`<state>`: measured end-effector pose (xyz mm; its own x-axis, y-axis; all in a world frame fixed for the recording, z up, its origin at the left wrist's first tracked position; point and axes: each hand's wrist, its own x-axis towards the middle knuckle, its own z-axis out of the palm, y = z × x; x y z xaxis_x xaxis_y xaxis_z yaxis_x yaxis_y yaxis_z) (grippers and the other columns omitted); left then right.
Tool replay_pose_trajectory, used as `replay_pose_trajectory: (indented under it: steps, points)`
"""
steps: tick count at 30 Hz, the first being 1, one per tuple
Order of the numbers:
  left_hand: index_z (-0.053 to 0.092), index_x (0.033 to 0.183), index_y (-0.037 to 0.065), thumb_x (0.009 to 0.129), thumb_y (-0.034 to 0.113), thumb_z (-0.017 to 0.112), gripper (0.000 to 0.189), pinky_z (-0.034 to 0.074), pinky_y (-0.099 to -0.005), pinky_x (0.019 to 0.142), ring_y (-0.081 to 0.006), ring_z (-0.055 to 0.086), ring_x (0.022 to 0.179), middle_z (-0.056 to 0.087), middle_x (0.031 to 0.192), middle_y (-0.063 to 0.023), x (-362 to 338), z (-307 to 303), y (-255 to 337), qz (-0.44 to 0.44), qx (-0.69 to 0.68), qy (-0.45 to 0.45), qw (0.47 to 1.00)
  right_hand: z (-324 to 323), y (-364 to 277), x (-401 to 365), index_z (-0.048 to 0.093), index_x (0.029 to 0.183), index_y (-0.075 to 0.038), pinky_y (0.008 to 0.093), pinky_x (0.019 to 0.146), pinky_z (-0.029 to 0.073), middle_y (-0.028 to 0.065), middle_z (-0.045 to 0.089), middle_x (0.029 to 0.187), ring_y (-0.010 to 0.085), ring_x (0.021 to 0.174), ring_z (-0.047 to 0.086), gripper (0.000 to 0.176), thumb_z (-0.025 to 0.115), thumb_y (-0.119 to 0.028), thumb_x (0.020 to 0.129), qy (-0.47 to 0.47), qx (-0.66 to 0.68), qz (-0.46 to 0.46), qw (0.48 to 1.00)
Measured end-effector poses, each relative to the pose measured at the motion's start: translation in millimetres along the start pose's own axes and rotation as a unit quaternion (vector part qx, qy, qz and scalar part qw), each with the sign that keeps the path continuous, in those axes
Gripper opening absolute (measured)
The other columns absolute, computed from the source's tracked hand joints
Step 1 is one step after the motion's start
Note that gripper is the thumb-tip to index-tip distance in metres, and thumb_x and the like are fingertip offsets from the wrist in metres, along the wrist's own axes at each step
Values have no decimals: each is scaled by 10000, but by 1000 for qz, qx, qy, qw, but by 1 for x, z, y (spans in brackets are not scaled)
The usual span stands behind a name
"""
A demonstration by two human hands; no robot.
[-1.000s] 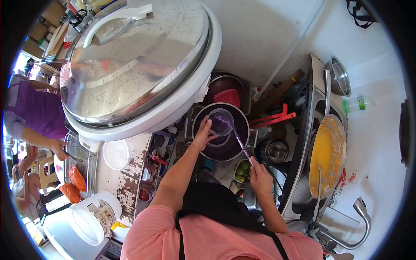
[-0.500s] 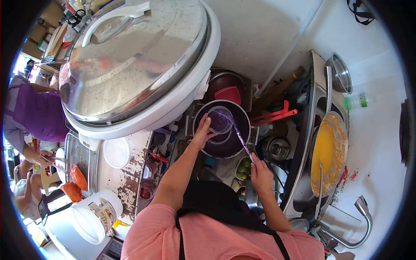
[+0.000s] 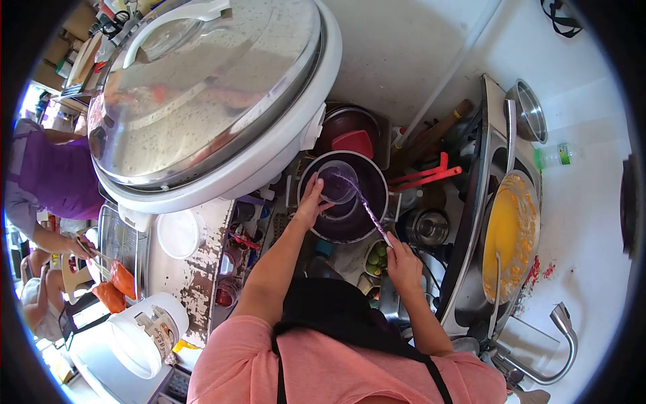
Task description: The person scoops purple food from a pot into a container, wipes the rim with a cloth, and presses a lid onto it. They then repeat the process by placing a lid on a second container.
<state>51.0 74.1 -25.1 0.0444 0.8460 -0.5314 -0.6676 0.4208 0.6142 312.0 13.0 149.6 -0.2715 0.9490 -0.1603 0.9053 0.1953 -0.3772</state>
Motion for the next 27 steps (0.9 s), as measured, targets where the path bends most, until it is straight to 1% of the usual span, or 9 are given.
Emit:
replay_pose_trajectory:
  steps: [1,4,10,13,16,19,22,25,27]
  points:
    - [122,1522,235,897,567,555,830,420,-478,998,-290,400,1322,253,1531,-89,3,1,2,2,-1,0,1000,-1,0,4,544,1297,-161,448,711,517,140,626,933,365,814,629,396,553,-150,902,-13,-11,7,1000]
    - [122,1523,226,900,564,552,830,426,-468,990,-278,408,1316,258,1530,-83,2,-1,3,7,2,4,1000,3,0,1,546,1292,-161,454,716,514,139,623,925,364,819,629,389,551,-151,903,45,47,-28,997]
    - [135,1522,220,894,567,559,834,424,-472,991,-262,416,1308,267,1526,-76,0,-1,8,5,9,10,1000,5,-1,2,545,1291,-156,455,725,514,146,630,960,365,845,633,389,551,-153,902,29,39,-14,999]
    - [139,1521,229,891,568,563,831,418,-477,998,-263,405,1317,264,1530,-74,3,-6,7,9,4,-4,1000,0,-6,8,539,1300,-159,459,732,515,150,634,979,369,855,633,397,547,-156,903,-8,25,11,1000]
    - [139,1521,218,890,569,565,838,413,-479,1005,-270,406,1317,261,1531,-77,4,-6,9,3,13,9,1000,5,-2,6,543,1295,-160,466,728,514,148,635,980,368,849,635,390,541,-158,905,32,49,-18,998]
    - [138,1521,211,888,568,568,844,409,-484,1011,-279,408,1318,258,1532,-77,4,-7,8,8,9,-4,1000,1,-7,10,545,1294,-160,463,730,514,150,639,988,369,849,637,389,541,-163,905,4,33,5,999]
    - [132,1522,196,885,575,567,859,406,-486,1015,-282,413,1315,263,1530,-80,2,-4,9,5,11,11,1000,4,-1,7,545,1293,-166,459,738,513,152,641,994,367,853,637,387,539,-165,906,17,47,-3,999]
    - [220,1489,225,893,574,554,768,387,-499,1037,-272,417,1306,349,1477,-53,1,-6,6,10,8,13,1000,-3,-6,7,552,1289,-177,455,768,510,158,650,1040,373,894,636,380,535,-172,909,4,67,23,997]
    - [163,1511,208,885,579,563,830,400,-494,1021,-275,414,1312,300,1509,-69,1,-6,5,3,13,11,1000,2,2,5,562,1279,-175,451,784,507,161,650,1076,373,920,636,368,538,-179,911,16,81,26,996]
